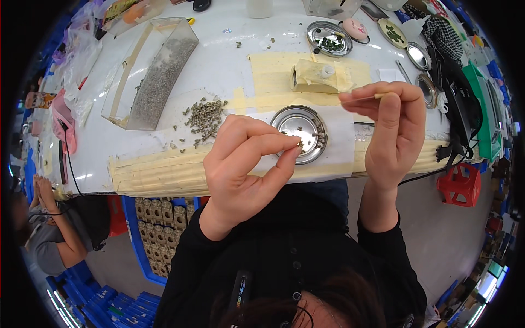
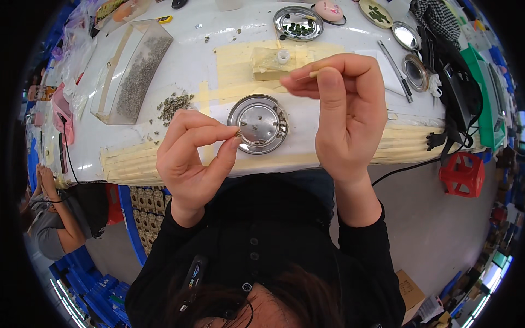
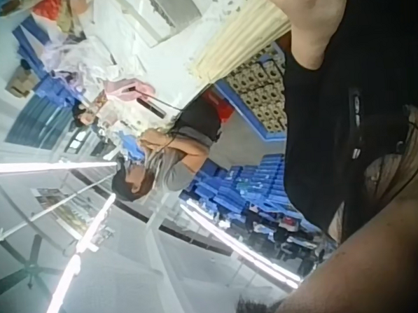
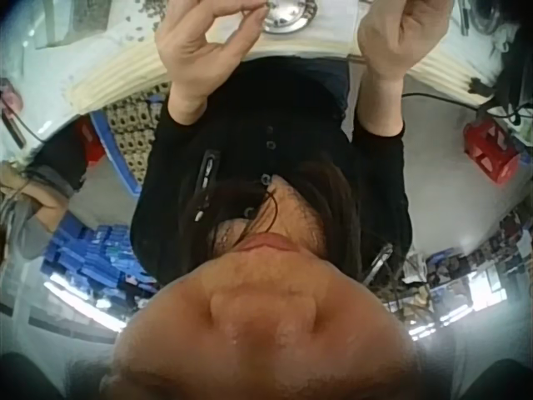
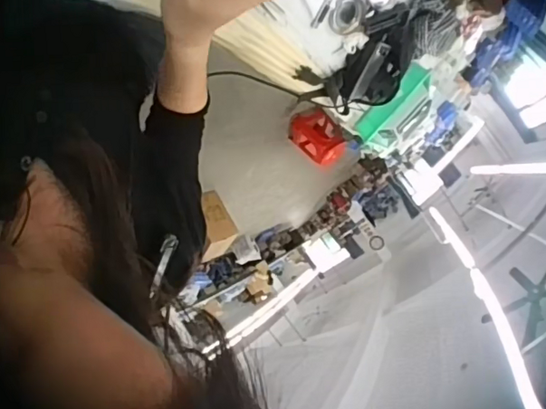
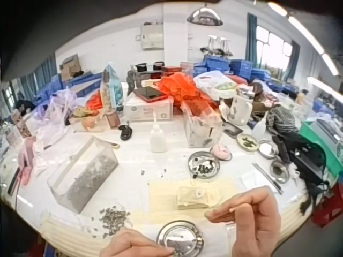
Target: Assembling small metal pins or wires into a circular plastic component base.
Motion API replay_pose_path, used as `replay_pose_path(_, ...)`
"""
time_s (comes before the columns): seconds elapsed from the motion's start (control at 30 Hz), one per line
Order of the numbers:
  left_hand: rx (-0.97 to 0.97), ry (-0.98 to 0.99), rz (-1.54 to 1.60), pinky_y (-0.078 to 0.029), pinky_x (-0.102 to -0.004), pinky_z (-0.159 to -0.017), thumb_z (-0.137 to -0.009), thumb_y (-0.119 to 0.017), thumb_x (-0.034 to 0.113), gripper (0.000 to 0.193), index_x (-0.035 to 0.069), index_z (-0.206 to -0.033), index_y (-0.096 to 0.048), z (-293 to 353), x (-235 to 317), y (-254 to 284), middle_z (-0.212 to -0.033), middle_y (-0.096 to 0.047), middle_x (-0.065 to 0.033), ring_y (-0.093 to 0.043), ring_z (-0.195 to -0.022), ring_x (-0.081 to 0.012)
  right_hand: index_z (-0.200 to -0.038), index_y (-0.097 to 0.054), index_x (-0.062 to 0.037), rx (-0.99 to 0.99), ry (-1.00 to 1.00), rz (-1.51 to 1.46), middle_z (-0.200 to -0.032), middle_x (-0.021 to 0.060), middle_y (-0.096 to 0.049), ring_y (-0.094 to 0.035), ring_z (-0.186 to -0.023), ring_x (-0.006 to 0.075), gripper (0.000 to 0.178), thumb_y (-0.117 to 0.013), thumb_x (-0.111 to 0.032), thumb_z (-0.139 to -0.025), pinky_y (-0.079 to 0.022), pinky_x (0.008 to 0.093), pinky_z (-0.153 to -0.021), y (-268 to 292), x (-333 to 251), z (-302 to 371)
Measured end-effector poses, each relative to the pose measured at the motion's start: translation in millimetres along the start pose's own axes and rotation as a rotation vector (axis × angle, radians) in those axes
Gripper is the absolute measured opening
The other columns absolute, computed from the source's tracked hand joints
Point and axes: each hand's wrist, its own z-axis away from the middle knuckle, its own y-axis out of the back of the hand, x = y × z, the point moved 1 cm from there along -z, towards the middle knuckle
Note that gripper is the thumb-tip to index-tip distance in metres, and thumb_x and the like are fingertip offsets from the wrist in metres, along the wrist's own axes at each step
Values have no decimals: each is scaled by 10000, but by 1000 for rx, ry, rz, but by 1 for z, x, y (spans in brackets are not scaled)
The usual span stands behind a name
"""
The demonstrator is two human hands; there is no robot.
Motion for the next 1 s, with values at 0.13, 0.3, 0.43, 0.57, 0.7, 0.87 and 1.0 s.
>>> replay_pose_path(0.13, 12, -103, -106, -425, -286, -681, -691, -763, -76, 214, -11, -890, -721, -1, -1, -1, -838, -637, -73, -570, -766, -188, -947, -588, 31, 66, 292, 623, -853, 90, -654, -668, -772, 162, 67, -607, -33, -955, -552, 269, -717, 7, 12, -22)
replay_pose_path(0.3, 65, -111, -167, -426, -308, -647, -672, -787, -57, 234, 24, -883, -727, -2, -1, 0, -819, -633, -49, -570, -734, -204, -906, -627, -10, -34, 387, 865, -846, 96, -656, -611, -759, 275, 69, -677, -35, -866, -486, 349, -659, 2, 21, -33)
replay_pose_path(0.43, 56, -123, -187, -439, -291, -670, -686, -782, -66, 224, -9, -894, -724, -2, -1, 1, -840, -628, -71, -573, -764, -196, -935, -648, -21, -106, 389, 928, -842, 91, -656, -592, -761, 280, 84, -679, -61, -868, -471, 352, -676, 3, 24, -31)
replay_pose_path(0.57, 68, -125, -160, -435, -290, -668, -692, -782, -57, 228, 2, -905, -726, 0, -1, 3, -848, -630, -71, -570, -773, -194, -939, -676, -14, -134, 207, 673, -836, 83, -661, -584, -754, 251, 84, -675, -79, -886, -467, 325, -681, -7, 3, -12)
replay_pose_path(0.7, 47, -152, -155, -432, -296, -671, -693, -780, -53, 235, 17, -912, -729, -1, 1, 4, -849, -635, -60, -567, -779, -190, -916, -680, 5, -366, -223, 149, -815, 59, -657, -559, -707, 145, 90, -659, -82, -908, -447, 267, -647, -16, -6, 11)
replay_pose_path(0.87, 36, -180, -189, -434, -307, -675, -678, -781, -57, 245, 29, -902, -727, -1, 4, 4, -850, -644, -43, -569, -772, -198, -875, -664, 4, -351, -461, -107, -775, 46, -628, -540, -651, 109, 84, -689, -75, -885, -438, 235, -609, -21, -1, 21)
replay_pose_path(1.0, 18, -160, -265, -434, -310, -673, -668, -784, -59, 245, 35, -888, -725, -2, 5, 3, -853, -648, -42, -573, -766, -208, -854, -661, -8, -322, 11, 344, -756, 54, -610, -553, -650, 129, 66, -716, -43, -848, -449, 241, -603, -22, -4, 18)
